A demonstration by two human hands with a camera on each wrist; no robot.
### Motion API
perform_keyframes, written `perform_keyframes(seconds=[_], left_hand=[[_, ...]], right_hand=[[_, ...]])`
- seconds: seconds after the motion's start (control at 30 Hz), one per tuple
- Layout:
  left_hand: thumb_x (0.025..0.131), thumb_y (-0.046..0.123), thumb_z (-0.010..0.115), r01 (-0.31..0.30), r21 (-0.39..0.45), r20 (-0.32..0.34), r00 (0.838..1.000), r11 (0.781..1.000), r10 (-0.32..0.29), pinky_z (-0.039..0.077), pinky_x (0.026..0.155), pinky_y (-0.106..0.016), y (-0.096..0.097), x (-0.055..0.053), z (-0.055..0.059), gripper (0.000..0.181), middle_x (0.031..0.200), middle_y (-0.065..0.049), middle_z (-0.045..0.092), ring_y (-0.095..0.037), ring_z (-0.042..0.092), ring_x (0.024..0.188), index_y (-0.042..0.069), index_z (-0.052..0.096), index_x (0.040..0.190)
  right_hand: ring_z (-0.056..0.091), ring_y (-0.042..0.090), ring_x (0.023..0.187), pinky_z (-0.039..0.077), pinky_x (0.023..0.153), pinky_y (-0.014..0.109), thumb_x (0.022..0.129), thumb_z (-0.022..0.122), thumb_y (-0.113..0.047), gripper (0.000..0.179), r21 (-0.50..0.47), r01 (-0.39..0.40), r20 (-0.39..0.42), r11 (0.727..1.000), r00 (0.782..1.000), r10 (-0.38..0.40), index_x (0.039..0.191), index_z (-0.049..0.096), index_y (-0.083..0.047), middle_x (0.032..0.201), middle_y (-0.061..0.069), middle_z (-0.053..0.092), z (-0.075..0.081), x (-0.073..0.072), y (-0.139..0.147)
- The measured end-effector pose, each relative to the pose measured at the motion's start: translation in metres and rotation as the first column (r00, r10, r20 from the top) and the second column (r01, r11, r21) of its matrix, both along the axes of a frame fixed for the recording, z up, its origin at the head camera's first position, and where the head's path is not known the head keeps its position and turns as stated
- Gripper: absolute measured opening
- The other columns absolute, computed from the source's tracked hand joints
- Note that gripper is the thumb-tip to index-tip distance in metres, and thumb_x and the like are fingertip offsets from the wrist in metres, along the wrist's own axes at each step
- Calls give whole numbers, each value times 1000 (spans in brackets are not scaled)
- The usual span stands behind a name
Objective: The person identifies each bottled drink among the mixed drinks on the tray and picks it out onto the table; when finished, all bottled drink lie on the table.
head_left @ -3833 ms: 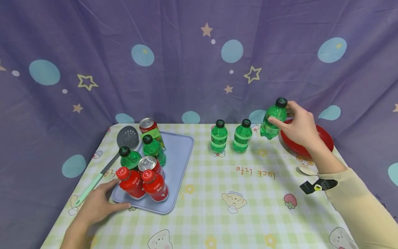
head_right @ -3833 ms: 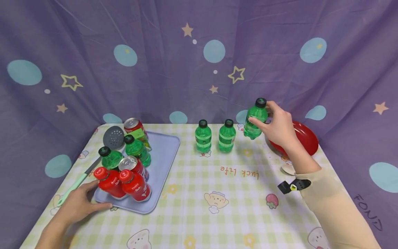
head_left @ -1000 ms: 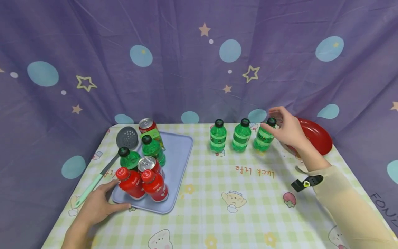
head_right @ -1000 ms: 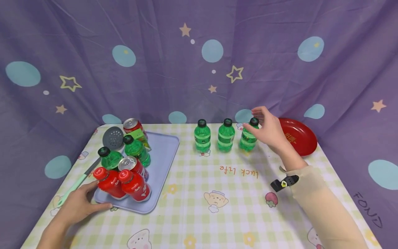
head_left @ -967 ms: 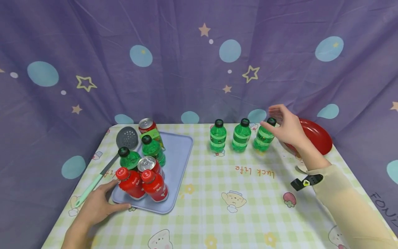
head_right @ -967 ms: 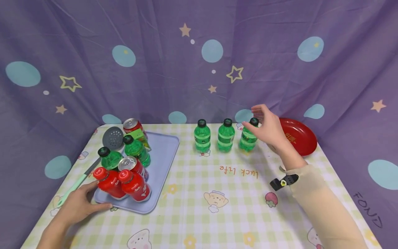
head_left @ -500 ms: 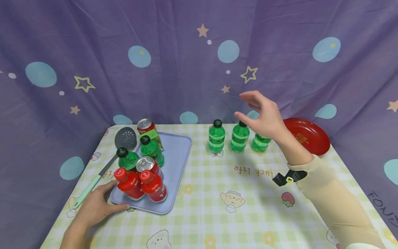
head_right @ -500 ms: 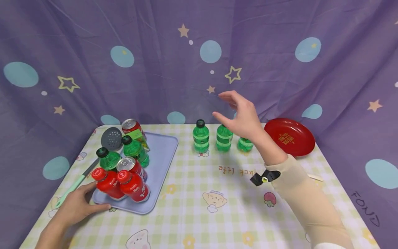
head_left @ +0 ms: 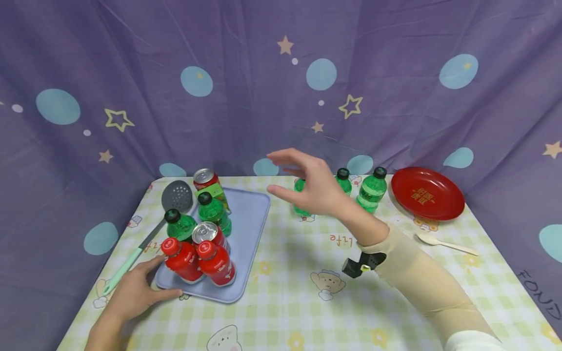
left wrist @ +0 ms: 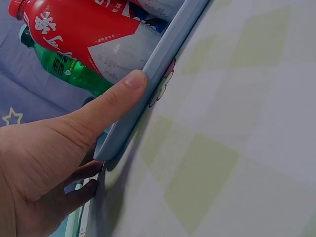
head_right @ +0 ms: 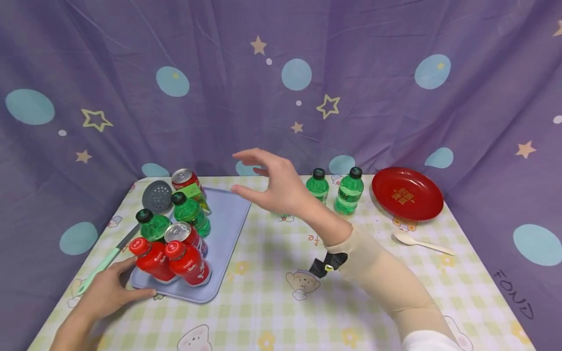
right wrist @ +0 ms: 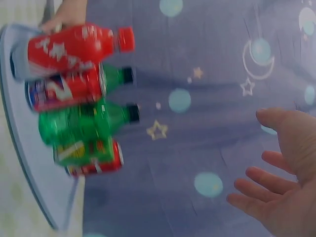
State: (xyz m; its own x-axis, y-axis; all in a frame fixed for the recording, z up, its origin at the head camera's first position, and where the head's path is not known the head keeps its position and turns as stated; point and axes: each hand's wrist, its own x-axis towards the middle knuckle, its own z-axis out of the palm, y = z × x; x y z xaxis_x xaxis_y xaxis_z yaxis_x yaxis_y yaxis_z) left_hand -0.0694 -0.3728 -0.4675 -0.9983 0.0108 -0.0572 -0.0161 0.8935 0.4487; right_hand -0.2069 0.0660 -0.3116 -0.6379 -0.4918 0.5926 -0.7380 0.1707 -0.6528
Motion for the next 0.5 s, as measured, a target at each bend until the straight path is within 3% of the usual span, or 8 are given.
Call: perform_keyframes(seconds=[0.13,0.37,0.5], left_hand=[[66,59,98,-1,-3,1,1000,1000,1,46,107,-74,0,0,-1,118,150,-35,56,-59,51,138,-7,52,152],[66,58,98,5,-10,-3,1000,1000,-5,46,106,-75,-1,0,1,116,149,-35,57,-59,52,136,-7,53,151],[66,58,98,4,-4,3,1000,1000,-4,46,106,-74,-1,0,1,116,149,-34,57,-59,52,137,-6,53,151]], right_hand=[[68,24,132,57,109,26,91,85,-16,53,4,-69,3,998,998,69,140,66,-8,139,9,71,-7,8,-22],[66,19,133,58,110,33,90,87,-21,59,67,-144,42,987,989,142,143,64,-10,144,6,69,-23,22,-50],[67,17,132,56,109,26,89,89,-22,61,108,-166,58,980,985,161,143,64,-12,145,3,68,-34,28,-62]])
